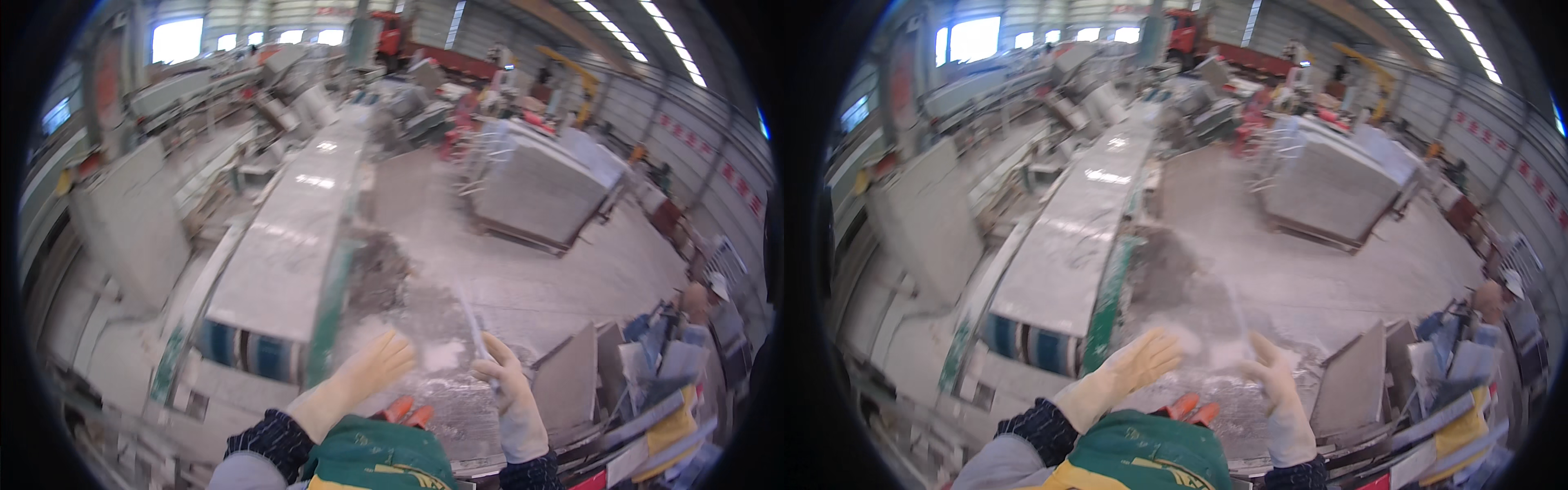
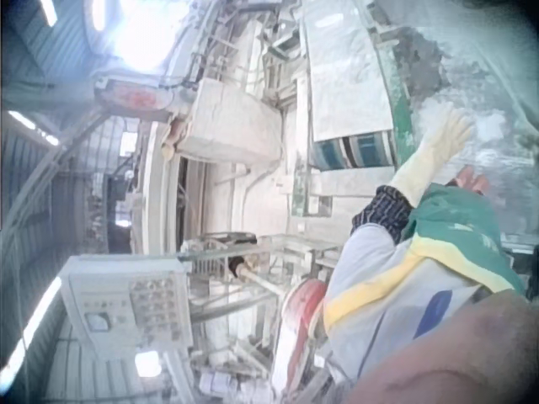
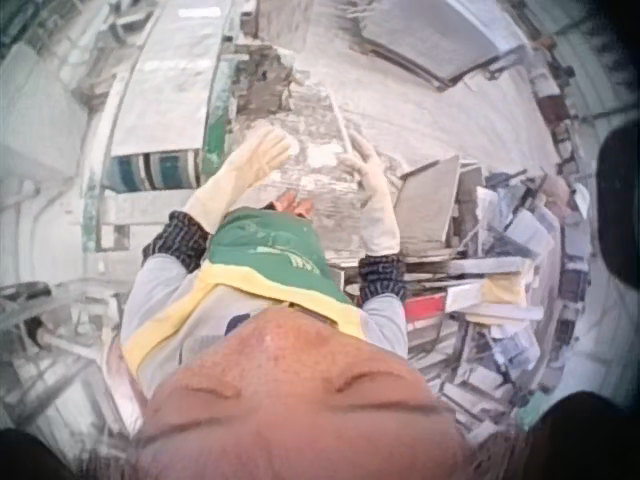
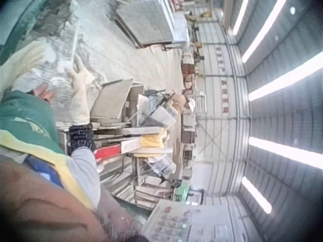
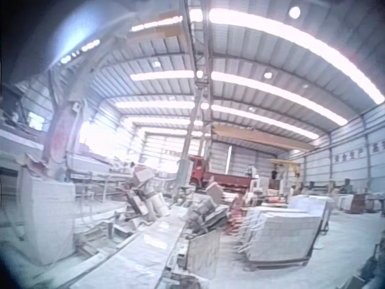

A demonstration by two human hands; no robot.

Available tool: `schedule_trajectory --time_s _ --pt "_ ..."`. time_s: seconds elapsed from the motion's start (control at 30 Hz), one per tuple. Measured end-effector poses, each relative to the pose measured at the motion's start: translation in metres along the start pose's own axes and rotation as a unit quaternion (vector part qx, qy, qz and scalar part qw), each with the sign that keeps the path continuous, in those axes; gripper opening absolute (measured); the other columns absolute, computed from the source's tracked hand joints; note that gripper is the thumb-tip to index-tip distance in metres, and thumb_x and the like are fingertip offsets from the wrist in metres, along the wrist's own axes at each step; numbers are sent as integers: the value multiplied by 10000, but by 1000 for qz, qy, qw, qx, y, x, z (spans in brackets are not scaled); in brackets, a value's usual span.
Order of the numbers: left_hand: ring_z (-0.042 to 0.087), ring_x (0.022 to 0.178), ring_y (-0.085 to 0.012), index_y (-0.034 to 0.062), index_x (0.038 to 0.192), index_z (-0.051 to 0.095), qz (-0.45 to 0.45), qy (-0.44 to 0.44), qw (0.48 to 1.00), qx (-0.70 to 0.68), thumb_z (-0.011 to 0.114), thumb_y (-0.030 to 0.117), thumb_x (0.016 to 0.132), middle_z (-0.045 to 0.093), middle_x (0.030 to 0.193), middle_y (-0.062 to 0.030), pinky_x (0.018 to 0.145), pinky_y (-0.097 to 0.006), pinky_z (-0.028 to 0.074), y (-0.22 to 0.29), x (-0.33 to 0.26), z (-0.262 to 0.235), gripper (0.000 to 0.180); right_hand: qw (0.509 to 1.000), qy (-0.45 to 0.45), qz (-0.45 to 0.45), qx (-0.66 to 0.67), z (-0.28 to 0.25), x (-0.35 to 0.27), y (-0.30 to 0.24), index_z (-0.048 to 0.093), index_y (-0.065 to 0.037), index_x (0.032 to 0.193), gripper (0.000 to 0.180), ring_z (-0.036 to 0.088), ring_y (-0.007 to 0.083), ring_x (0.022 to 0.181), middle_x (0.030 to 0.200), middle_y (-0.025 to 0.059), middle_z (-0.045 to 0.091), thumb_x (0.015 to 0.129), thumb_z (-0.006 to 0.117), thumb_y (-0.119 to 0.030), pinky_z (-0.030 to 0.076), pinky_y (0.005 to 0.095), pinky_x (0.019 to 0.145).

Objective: The person repeatedly picks up rectangular stone slabs from a conveyor belt and places them into a nearby bin. The action is continuous and repetitive throughout the clip.

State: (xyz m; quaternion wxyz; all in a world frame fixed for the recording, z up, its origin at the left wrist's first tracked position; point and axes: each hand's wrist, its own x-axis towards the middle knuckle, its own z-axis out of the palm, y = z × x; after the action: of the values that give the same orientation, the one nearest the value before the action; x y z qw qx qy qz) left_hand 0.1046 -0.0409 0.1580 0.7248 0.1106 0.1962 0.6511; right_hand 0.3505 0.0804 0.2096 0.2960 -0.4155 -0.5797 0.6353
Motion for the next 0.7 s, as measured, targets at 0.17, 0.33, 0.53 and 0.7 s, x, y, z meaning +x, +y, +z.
schedule_trajectory --time_s 0.17,0.33,0.53,0.7 --pt "404 1354 -237 39 1429 412 99 88 990 -44 459 308 1003 479 1431 -109 1167 -369 282 10 -46 -21 507 809 -297 -331 -385 120 16 -14 536 -58 1353 630 501 324 1268 1361 149 550 792 754 -243 425 401 1041" --pt "425 1343 -281 26 1430 414 247 236 940 5 484 405 995 466 1457 -130 1153 -432 304 31 -125 -90 581 702 -307 -438 -470 145 27 0 574 -73 1301 553 488 317 1287 1350 169 556 807 735 -261 414 464 1050" --pt "518 1245 -283 88 1368 503 233 531 815 -12 511 480 968 549 1377 -101 1045 -411 405 44 -221 -202 560 906 -46 -97 -408 -1 -1 50 591 -64 1316 470 575 277 1206 1272 159 625 868 652 -191 404 348 1055" --pt "600 1106 -276 84 1278 566 200 583 787 11 563 445 954 626 1250 -93 899 -408 489 18 -253 -263 484 941 96 38 -323 -131 -57 113 572 45 1291 439 635 229 1099 1200 165 661 910 606 -172 474 316 955"
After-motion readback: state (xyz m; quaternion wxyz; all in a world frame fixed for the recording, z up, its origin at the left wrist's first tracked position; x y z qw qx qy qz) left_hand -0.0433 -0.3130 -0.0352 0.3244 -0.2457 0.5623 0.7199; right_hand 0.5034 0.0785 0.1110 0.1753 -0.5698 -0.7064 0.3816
